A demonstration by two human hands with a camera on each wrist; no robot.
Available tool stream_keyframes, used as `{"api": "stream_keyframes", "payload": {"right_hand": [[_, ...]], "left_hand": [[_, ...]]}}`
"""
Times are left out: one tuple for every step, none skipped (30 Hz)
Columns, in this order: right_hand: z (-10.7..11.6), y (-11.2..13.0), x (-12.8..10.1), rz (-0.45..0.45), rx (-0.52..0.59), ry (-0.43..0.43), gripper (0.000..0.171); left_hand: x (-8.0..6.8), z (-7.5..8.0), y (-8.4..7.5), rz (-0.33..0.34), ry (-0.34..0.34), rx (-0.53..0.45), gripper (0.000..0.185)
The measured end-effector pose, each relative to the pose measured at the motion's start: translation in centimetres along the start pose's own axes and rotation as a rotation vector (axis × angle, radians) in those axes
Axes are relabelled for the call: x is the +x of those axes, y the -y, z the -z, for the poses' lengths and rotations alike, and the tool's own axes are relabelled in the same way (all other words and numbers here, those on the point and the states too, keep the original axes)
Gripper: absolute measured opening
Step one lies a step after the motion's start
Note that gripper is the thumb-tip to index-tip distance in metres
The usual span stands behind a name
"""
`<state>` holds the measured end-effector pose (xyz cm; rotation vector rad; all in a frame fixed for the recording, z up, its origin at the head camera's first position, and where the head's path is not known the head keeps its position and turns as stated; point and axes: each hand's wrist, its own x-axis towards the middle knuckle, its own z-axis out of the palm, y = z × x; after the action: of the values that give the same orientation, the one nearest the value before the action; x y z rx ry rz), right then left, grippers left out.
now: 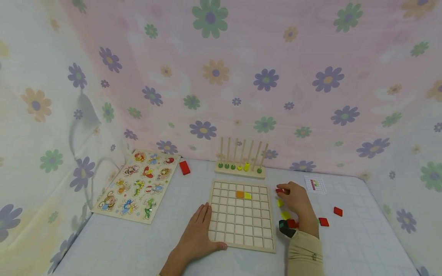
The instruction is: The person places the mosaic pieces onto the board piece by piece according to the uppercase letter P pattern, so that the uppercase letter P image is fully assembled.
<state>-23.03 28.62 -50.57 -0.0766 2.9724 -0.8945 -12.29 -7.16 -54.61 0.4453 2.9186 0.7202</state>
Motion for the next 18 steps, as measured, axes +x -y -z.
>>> {"api": "stream_keyframes", "payload": {"right_hand": [[0.0,-0.4,-0.1,-0.007,-0.002,0.001,0.032],[0.0,-0.6,-0.1,-0.019,-0.002,0.005,0.033],[0.0,-0.9,-0.2,-0.030,0.001,0.006,0.034],[0.0,-1.1,-0.1,-0.036,0.003,0.008,0.034],[-0.1,-1.3,-0.1,-0.045,0.007,0.008,0.035],[-0.1,-1.4,0.0,-0.047,0.013,0.010,0.036],[-0.2,-1.5,0.0,-0.049,0.014,0.015,0.037],[-0.3,-1.6,0.1,-0.052,0.015,0.020,0.038],[-0.4,-1.6,0.2,-0.056,0.014,0.024,0.039],[-0.5,-1.7,0.2,-0.059,0.010,0.028,0.039],[-0.5,-1.7,0.3,-0.064,0.008,0.032,0.040],[-0.5,-1.7,0.2,-0.065,0.001,0.037,0.041],[-0.5,-1.7,0.2,-0.070,-0.007,0.042,0.042],[-0.5,-1.7,0.2,-0.076,-0.012,0.047,0.042],[-0.5,-1.7,0.2,-0.081,-0.015,0.051,0.043],[-0.5,-1.7,0.2,-0.080,-0.017,0.057,0.043],[-0.4,-1.7,0.1,-0.079,-0.020,0.063,0.043],[-0.4,-1.7,0.1,-0.078,-0.027,0.070,0.043]], "left_hand": [[0.0,0.0,0.0,0.000,0.001,0.000,0.136],[0.0,0.0,0.0,-0.001,0.000,-0.001,0.135],[-0.1,0.0,0.0,-0.001,-0.001,-0.002,0.135],[-0.1,0.0,0.0,0.000,-0.002,-0.001,0.136],[0.0,0.0,0.0,0.000,-0.003,0.001,0.136],[0.0,0.0,0.0,0.000,-0.004,0.001,0.136],[-0.1,0.0,0.0,0.001,-0.005,0.001,0.136],[0.0,0.0,-0.1,0.002,-0.005,0.000,0.136],[0.0,0.0,-0.1,0.002,-0.005,0.000,0.136],[0.0,0.0,-0.1,0.002,-0.005,-0.002,0.136],[0.0,0.0,-0.1,0.002,-0.005,-0.005,0.136],[0.0,0.1,-0.1,0.002,-0.003,-0.007,0.136],[0.0,0.1,-0.1,0.002,-0.002,-0.010,0.136],[0.0,0.1,-0.1,0.003,0.000,-0.012,0.136],[0.0,0.1,-0.1,0.003,0.001,-0.014,0.136],[0.0,0.1,-0.1,0.003,0.002,-0.014,0.136],[0.0,0.1,-0.1,0.003,0.003,-0.013,0.136],[0.0,0.1,-0.1,0.003,0.002,-0.012,0.136]]}}
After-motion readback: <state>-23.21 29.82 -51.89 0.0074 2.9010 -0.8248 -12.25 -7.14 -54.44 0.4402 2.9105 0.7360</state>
